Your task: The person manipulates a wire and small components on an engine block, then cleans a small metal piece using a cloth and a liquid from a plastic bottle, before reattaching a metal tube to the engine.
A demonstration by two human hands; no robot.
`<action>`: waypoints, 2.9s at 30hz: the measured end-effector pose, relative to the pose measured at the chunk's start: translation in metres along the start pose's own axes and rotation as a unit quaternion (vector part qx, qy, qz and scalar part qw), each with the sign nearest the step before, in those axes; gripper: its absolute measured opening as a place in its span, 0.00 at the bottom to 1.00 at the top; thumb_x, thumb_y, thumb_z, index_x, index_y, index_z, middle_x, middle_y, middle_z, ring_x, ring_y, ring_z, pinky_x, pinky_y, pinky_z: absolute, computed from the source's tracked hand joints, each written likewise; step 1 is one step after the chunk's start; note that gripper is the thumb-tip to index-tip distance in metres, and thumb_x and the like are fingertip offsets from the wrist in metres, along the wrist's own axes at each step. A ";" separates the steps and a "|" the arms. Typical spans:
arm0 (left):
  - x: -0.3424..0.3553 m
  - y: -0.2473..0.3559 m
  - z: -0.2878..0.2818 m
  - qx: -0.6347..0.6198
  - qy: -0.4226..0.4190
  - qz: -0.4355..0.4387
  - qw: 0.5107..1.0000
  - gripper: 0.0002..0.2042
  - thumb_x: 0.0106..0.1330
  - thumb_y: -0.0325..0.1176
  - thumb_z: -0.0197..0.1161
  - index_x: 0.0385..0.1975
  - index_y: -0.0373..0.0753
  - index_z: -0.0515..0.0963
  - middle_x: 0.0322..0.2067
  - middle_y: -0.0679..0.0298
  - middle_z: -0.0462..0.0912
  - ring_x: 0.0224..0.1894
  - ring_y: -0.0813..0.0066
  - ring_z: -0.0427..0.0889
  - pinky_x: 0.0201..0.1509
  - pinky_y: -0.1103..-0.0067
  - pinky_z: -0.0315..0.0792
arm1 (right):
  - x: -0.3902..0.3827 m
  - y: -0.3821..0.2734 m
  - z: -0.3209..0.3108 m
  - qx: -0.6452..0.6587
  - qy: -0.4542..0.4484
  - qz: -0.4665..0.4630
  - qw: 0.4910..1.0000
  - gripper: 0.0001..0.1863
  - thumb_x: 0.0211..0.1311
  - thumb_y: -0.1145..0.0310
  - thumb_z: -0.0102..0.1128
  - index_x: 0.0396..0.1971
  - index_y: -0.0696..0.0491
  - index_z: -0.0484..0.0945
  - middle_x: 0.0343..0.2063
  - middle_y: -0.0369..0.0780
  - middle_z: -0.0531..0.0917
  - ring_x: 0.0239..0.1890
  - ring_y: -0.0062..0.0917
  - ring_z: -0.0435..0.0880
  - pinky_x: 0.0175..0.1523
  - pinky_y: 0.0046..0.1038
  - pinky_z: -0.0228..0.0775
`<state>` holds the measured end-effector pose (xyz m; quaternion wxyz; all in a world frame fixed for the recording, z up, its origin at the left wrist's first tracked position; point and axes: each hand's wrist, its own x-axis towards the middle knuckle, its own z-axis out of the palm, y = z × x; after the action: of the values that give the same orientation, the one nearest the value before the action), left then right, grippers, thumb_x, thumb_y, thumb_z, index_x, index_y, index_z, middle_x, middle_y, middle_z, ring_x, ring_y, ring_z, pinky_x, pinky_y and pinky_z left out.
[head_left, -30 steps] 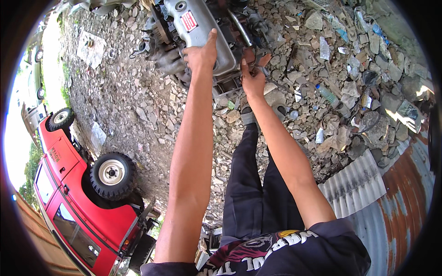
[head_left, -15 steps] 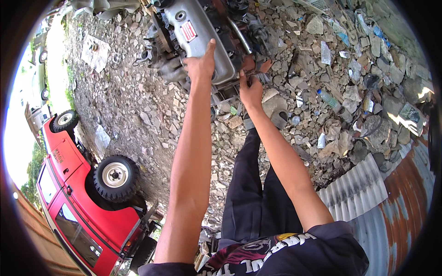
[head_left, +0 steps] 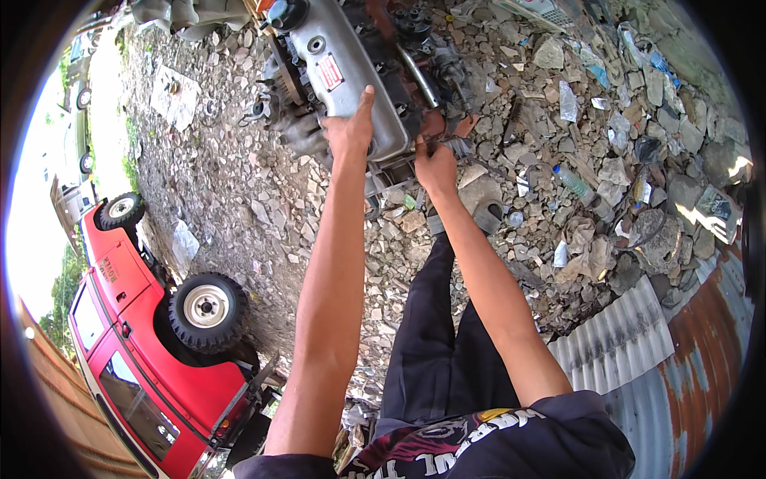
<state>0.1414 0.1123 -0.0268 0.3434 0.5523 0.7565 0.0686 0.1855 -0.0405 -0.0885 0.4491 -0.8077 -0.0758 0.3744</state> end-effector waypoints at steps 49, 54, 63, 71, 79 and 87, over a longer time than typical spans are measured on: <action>0.011 -0.046 -0.009 -0.263 -0.120 0.175 0.941 0.49 0.62 0.51 0.67 0.71 0.26 0.46 0.67 0.36 0.57 0.68 0.44 0.62 0.72 0.65 0.57 | 0.005 0.050 0.013 0.320 -0.002 -0.086 0.943 0.16 0.67 0.58 0.66 0.36 0.58 0.82 0.29 0.34 0.83 0.29 0.14 0.75 0.37 0.20 0.65; -0.044 -0.109 0.007 -0.477 -0.064 0.241 0.843 0.24 0.75 0.35 0.53 0.65 0.30 0.62 0.59 0.51 0.70 0.61 0.65 0.70 0.64 0.73 0.66 | 0.007 0.067 0.028 0.299 0.033 -0.151 0.942 0.18 0.68 0.56 0.65 0.33 0.60 0.81 0.24 0.34 0.82 0.25 0.14 0.73 0.33 0.18 0.63; -0.089 -0.159 0.086 -0.207 -0.041 0.466 0.859 0.22 0.66 0.28 0.64 0.56 0.31 0.65 0.50 0.56 0.74 0.45 0.74 0.78 0.41 0.79 0.76 | 0.042 0.085 0.018 0.327 -0.065 -0.329 0.884 0.13 0.67 0.67 0.65 0.43 0.61 0.82 0.37 0.36 0.84 0.36 0.13 0.78 0.42 0.17 0.71; -0.033 -0.164 0.129 -0.331 -0.014 0.580 0.744 0.14 0.70 0.27 0.58 0.51 0.32 0.66 0.33 0.61 0.79 0.26 0.84 0.77 0.25 0.87 0.70 | 0.073 0.063 0.007 0.227 -0.038 -0.474 0.850 0.15 0.62 0.62 0.71 0.31 0.61 0.84 0.22 0.34 0.83 0.25 0.12 0.76 0.32 0.16 0.68; -0.029 -0.163 0.116 -0.319 -0.059 0.611 0.722 0.16 0.68 0.24 0.50 0.55 0.34 0.63 0.43 0.50 0.83 0.33 0.71 0.85 0.34 0.77 0.77 | 0.091 0.060 -0.003 0.209 -0.116 -0.543 0.805 0.18 0.63 0.57 0.69 0.32 0.60 0.83 0.24 0.35 0.84 0.23 0.12 0.76 0.31 0.17 0.67; -0.039 -0.143 0.070 -0.006 0.169 0.634 0.755 0.09 0.68 0.28 0.56 0.45 0.33 0.74 0.30 0.52 0.86 0.27 0.60 0.84 0.31 0.71 0.75 | 0.090 0.066 -0.013 0.171 -0.159 -0.537 0.810 0.18 0.67 0.59 0.65 0.28 0.61 0.81 0.17 0.34 0.81 0.19 0.13 0.75 0.23 0.20 0.65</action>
<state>0.0763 0.0042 -0.1320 0.0916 0.8828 0.2786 0.3670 0.2439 -0.0465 -0.1841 0.6910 -0.4778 -0.5029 0.2033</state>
